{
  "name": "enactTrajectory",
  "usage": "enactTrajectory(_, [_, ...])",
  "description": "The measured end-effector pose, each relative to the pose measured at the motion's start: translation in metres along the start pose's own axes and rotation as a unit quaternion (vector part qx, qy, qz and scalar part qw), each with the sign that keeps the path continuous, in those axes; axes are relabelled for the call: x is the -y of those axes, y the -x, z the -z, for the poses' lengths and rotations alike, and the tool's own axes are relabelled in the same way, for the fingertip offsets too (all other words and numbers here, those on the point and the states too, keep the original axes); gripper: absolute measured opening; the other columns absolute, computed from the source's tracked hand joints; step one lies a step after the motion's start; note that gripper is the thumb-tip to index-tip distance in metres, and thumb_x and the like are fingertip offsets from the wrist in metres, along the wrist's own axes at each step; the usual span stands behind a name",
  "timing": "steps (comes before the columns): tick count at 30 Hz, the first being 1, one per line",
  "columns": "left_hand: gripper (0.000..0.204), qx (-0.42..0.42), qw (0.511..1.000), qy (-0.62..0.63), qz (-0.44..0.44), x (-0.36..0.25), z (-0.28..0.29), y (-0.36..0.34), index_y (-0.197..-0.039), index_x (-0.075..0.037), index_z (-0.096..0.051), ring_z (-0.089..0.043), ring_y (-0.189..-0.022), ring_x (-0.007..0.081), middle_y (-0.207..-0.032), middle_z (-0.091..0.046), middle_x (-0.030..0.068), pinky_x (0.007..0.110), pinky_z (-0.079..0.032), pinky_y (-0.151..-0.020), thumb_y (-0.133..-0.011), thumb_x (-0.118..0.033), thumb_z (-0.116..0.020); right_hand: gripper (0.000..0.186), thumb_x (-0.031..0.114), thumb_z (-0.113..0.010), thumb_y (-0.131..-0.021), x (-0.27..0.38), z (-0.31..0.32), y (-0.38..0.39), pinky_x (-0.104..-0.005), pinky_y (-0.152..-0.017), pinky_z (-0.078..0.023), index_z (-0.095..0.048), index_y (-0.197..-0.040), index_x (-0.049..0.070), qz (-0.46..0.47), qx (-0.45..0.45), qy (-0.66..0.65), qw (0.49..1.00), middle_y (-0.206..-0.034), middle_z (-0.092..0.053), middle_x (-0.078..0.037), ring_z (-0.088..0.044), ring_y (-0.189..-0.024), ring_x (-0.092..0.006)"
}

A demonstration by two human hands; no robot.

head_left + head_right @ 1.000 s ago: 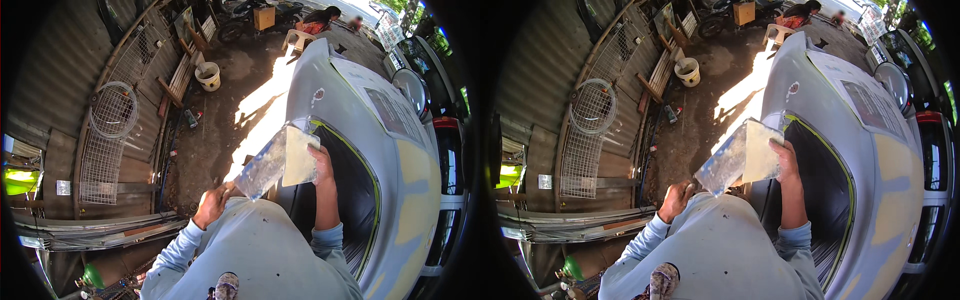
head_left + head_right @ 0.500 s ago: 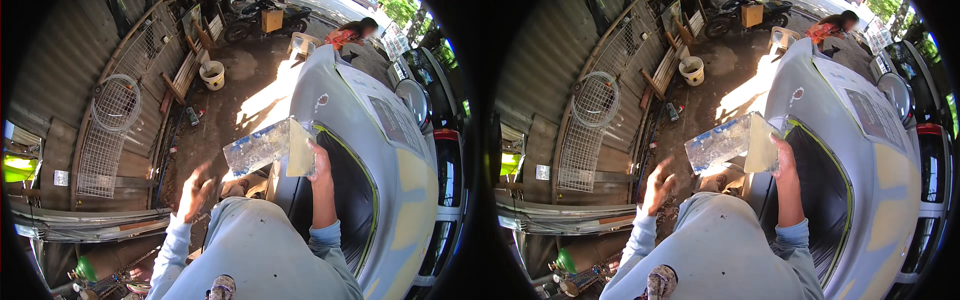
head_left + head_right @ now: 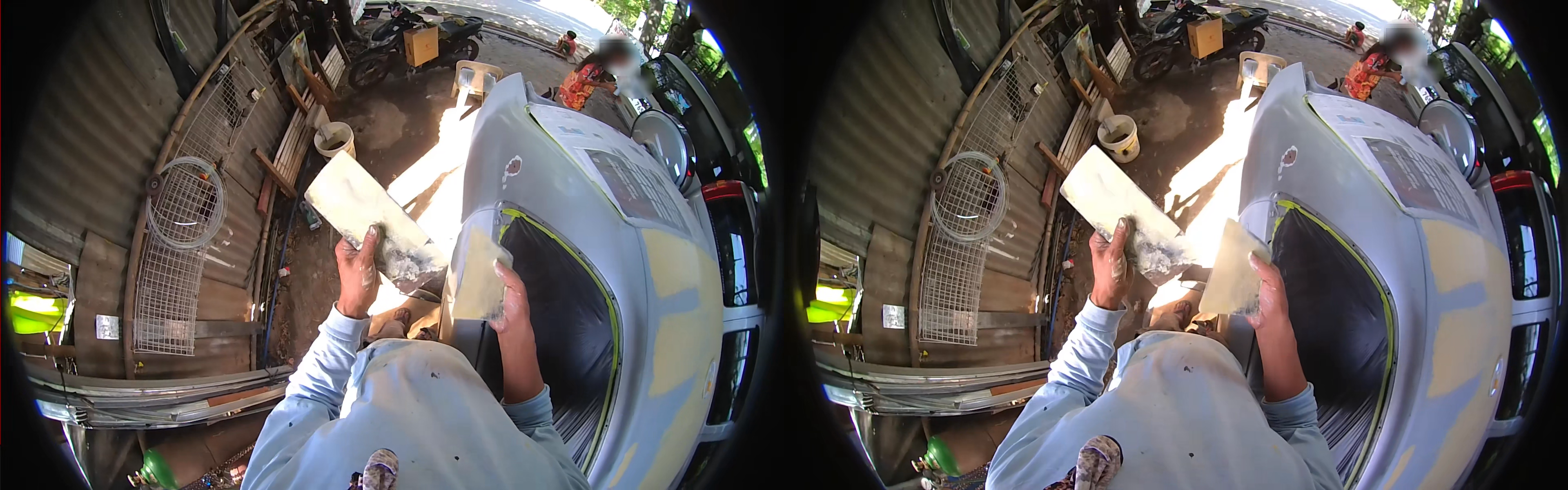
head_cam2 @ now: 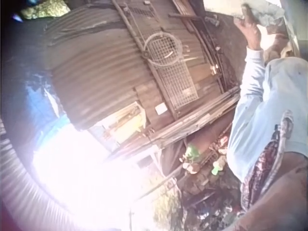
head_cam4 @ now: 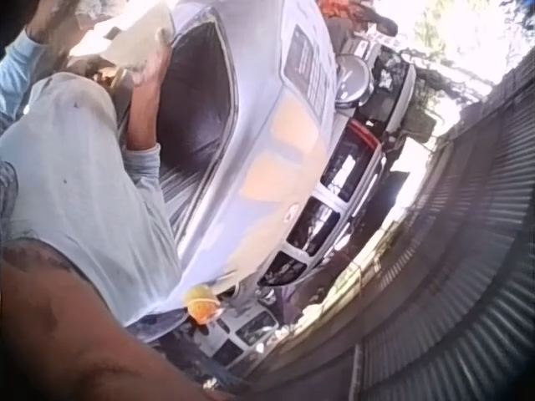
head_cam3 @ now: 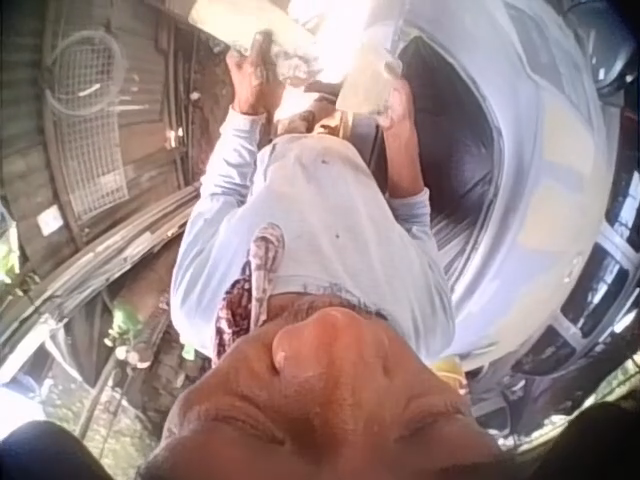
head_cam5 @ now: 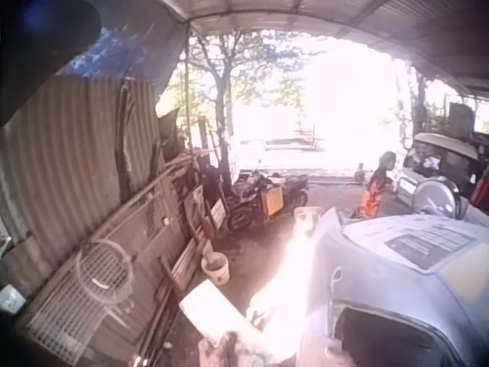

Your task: Applying and smoothing body filler (bondo) on a car roof using spatulas.

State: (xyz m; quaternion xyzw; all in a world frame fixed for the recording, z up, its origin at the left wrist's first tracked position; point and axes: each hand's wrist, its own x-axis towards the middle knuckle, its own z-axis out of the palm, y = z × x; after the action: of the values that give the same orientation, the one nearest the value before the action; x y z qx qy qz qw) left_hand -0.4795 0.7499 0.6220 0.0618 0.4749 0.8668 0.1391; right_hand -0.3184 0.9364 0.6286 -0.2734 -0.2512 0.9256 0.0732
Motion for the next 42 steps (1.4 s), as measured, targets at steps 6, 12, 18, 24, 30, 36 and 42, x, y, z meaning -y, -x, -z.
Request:
enactTrajectory(6, [0.037,0.064,0.996,-0.047,0.029,0.021,-0.019,0.018,-0.125,-0.004,-0.05,-0.06,-0.086,0.017,-0.107,-0.062,0.0068,0.029,-0.046,-0.078,-0.097,-0.027,-0.059,0.032,0.003,-0.064,-0.088,-0.021,-0.018,0.006,-0.0287,-0.082,-0.052,-0.058,-0.118,-0.005,0.346,-0.098,0.145,0.922,-0.106,-0.066,-0.008,-0.064,-0.093,-0.0143])
enactTrajectory(12, [0.028,0.048,0.996,-0.014,0.067,0.02,-0.04,0.036,-0.115,0.0,-0.057,-0.056,-0.083,0.0124,-0.097,-0.063,0.0023,0.029,-0.047,-0.075,-0.1,-0.024,-0.055,0.03,0.0,-0.065,-0.088,-0.021,-0.025,-0.004,-0.0258,-0.082,-0.049,-0.058,-0.117,-0.004,0.367,-0.123,0.236,0.891,-0.105,-0.065,-0.007,-0.061,-0.092,-0.0114])
enactTrajectory(18, [0.031,0.246,0.931,-0.253,0.099,0.0,-0.033,0.056,-0.114,0.004,-0.061,-0.057,-0.086,0.0123,-0.096,-0.067,0.0053,0.029,-0.047,-0.077,-0.099,-0.023,-0.057,0.028,-0.002,-0.065,-0.087,0.014,-0.05,-0.014,-0.0244,-0.08,-0.049,-0.058,-0.113,-0.005,0.434,-0.067,0.341,0.831,-0.103,-0.066,-0.006,-0.06,-0.089,-0.0096])
enactTrajectory(24, [0.029,0.328,0.87,-0.349,0.119,-0.019,-0.017,0.046,-0.107,0.005,-0.061,-0.052,-0.072,0.0098,-0.081,-0.064,0.0055,0.029,-0.046,-0.065,-0.098,-0.022,-0.057,0.026,-0.002,-0.066,-0.085,0.033,-0.076,-0.026,-0.0244,-0.078,-0.049,-0.059,-0.11,-0.005,0.392,-0.014,0.333,0.857,-0.099,-0.066,-0.006,-0.06,-0.087,-0.0087])
enactTrajectory(30, [0.028,0.352,0.83,-0.41,0.136,-0.026,-0.007,0.039,-0.106,0.005,-0.06,-0.047,-0.067,0.0107,-0.075,-0.06,0.0044,0.031,-0.045,-0.062,-0.099,-0.021,-0.056,0.024,-0.002,-0.066,-0.085,0.034,-0.087,-0.038,-0.024,-0.077,-0.049,-0.059,-0.108,-0.005,0.366,0.016,0.368,0.854,-0.098,-0.066,-0.006,-0.06,-0.085,-0.0086])
enactTrajectory(36, [0.027,0.206,0.953,-0.212,0.064,-0.022,-0.015,0.031,-0.116,0.003,-0.058,-0.055,-0.091,0.0114,-0.098,-0.065,0.0057,0.028,-0.046,-0.082,-0.101,-0.02,-0.053,0.029,-0.003,-0.065,-0.085,-0.008,-0.067,-0.018,-0.0248,-0.076,-0.049,-0.059,-0.113,-0.005,0.346,-0.016,0.333,0.877,-0.098,-0.066,-0.006,-0.06,-0.084,-0.009])
enactTrajectory(42, [0.026,0.29,0.926,-0.236,0.057,-0.019,-0.024,0.037,-0.116,0.004,-0.057,-0.056,-0.083,0.011,-0.098,-0.067,0.0076,0.028,-0.049,-0.073,-0.096,-0.013,-0.06,0.03,-0.002,-0.066,-0.086,-0.008,-0.064,-0.012,-0.0243,-0.077,-0.048,-0.058,-0.114,-0.005,0.39,-0.043,0.296,0.871,-0.101,-0.065,-0.006,-0.058,-0.086,-0.0083])
